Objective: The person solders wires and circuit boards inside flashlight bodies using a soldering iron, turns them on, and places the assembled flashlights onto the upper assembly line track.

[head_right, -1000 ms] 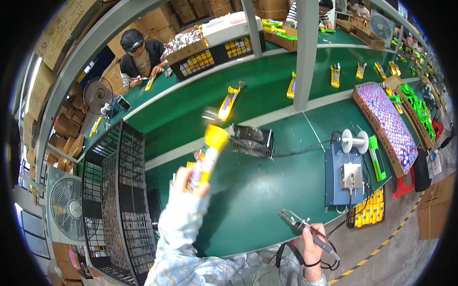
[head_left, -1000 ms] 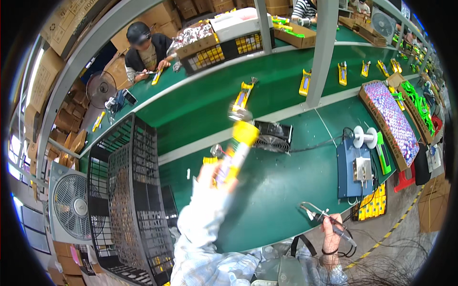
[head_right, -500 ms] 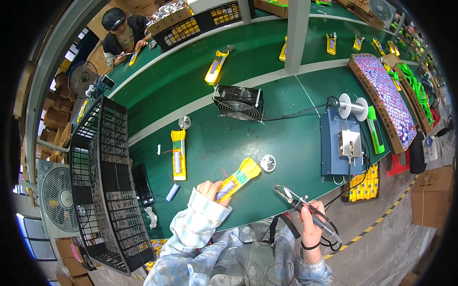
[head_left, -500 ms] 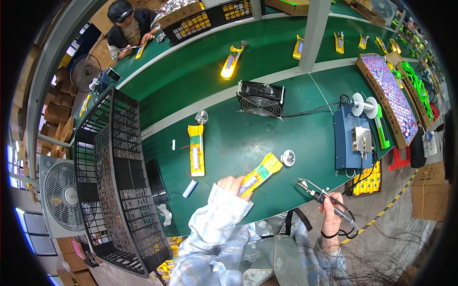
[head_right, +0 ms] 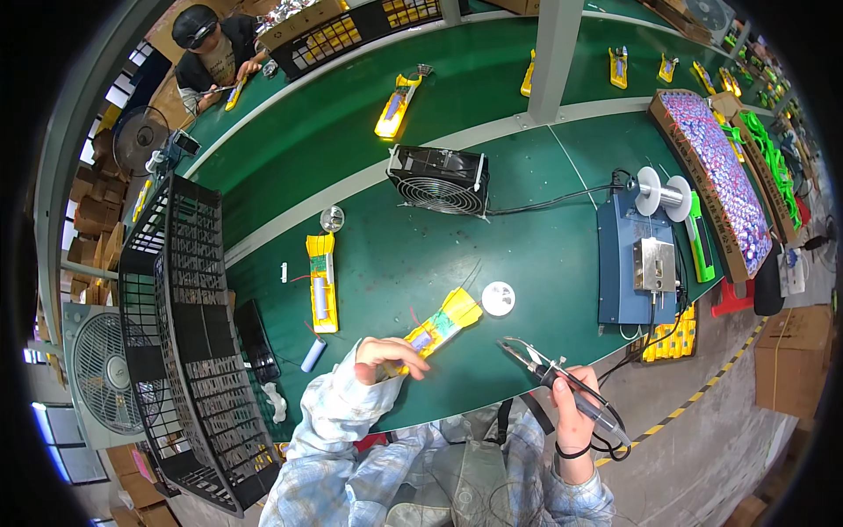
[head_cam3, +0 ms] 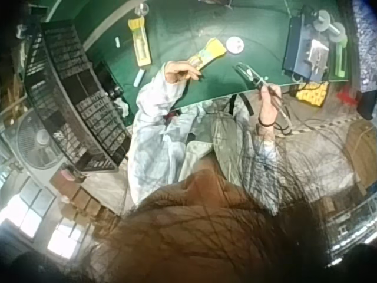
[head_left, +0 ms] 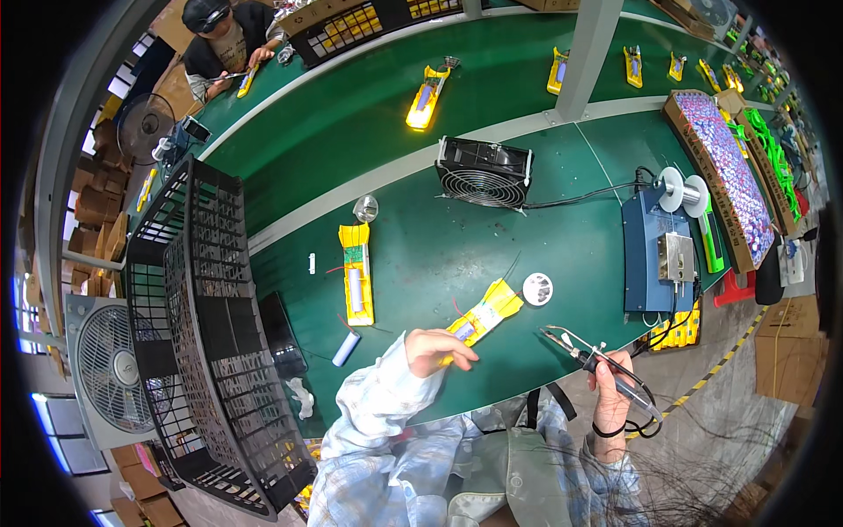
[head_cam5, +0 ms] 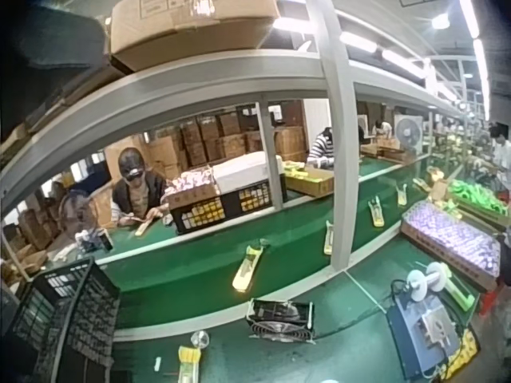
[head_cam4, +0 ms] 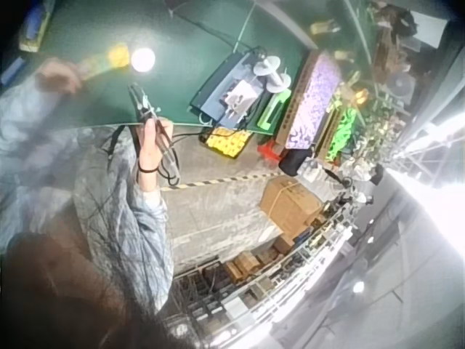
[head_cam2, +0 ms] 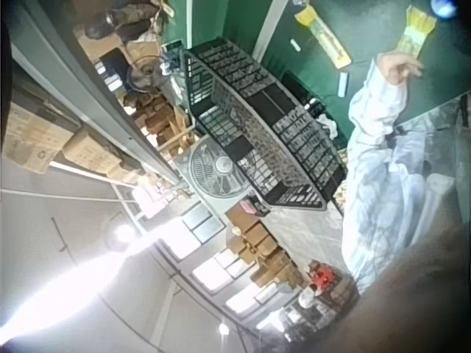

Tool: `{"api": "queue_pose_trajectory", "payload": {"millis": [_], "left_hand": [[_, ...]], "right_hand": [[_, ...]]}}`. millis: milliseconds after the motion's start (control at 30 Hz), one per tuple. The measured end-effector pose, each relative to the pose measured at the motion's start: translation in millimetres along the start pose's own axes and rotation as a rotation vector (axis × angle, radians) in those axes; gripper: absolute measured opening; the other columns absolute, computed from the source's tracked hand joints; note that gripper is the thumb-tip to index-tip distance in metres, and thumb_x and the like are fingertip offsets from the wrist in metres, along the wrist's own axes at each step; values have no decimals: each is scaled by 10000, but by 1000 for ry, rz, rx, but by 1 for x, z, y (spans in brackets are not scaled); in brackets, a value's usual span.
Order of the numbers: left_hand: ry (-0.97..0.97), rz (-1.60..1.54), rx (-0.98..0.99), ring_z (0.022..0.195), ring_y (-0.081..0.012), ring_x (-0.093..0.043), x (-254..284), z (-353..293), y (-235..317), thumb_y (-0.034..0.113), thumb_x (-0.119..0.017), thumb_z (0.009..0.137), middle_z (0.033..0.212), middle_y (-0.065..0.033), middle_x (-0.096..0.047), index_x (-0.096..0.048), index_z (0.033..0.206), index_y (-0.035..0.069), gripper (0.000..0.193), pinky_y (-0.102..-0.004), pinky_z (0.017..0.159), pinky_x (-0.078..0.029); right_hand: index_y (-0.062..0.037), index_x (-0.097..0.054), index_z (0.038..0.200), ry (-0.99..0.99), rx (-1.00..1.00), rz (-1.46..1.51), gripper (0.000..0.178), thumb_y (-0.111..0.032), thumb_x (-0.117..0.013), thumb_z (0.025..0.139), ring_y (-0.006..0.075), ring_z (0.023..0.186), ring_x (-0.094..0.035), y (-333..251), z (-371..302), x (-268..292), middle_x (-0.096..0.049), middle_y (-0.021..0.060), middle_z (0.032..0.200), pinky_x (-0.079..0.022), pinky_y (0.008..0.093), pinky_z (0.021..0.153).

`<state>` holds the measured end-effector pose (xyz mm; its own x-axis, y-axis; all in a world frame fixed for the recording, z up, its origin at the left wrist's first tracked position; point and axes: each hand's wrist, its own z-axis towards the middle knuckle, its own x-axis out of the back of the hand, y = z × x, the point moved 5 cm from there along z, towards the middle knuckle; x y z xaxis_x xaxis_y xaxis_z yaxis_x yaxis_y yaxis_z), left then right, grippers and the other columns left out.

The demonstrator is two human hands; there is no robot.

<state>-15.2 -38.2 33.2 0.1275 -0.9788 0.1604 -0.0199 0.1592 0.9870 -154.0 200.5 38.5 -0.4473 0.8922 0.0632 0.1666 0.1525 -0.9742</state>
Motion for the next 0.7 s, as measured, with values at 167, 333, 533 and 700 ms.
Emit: {"api": "queue_pose_trajectory", "payload": {"millis": [167,333,533,700], "left_hand": [[-262,-813,210,659,-284,-624,-1,-7,-10,387,-349,909,792,-211,-615,-573,873,-79,519,-331,601,-516],[418,-31,395,526,-116,-532,11,-1,-11,106,-583,799,683,-65,-608,-595,764,11,102,-244,474,-420],[579,679,226,681,-195,-534,4,8,-12,136,-623,732,702,-66,-609,-644,783,39,111,-288,641,-412],[563,500,5,751,-188,-538,3,12,-24,108,-632,713,808,-49,-642,-671,811,69,112,-301,736,-401]], "right_hand": [[-62,-436,783,12,-3,14,232,-264,-544,817,78,582,-405,-1,6,-3,-450,27,715,-325,200,529],[-62,-441,793,-1,-32,44,219,-249,-552,816,77,585,-412,4,7,-4,-449,26,713,-332,198,510],[-43,-435,810,14,-48,93,146,-132,-551,814,71,596,-416,6,5,3,-450,23,742,-339,198,543],[-56,-445,801,11,-29,35,244,-262,-575,806,81,593,-422,7,5,-5,-455,28,736,-339,202,496]]}}
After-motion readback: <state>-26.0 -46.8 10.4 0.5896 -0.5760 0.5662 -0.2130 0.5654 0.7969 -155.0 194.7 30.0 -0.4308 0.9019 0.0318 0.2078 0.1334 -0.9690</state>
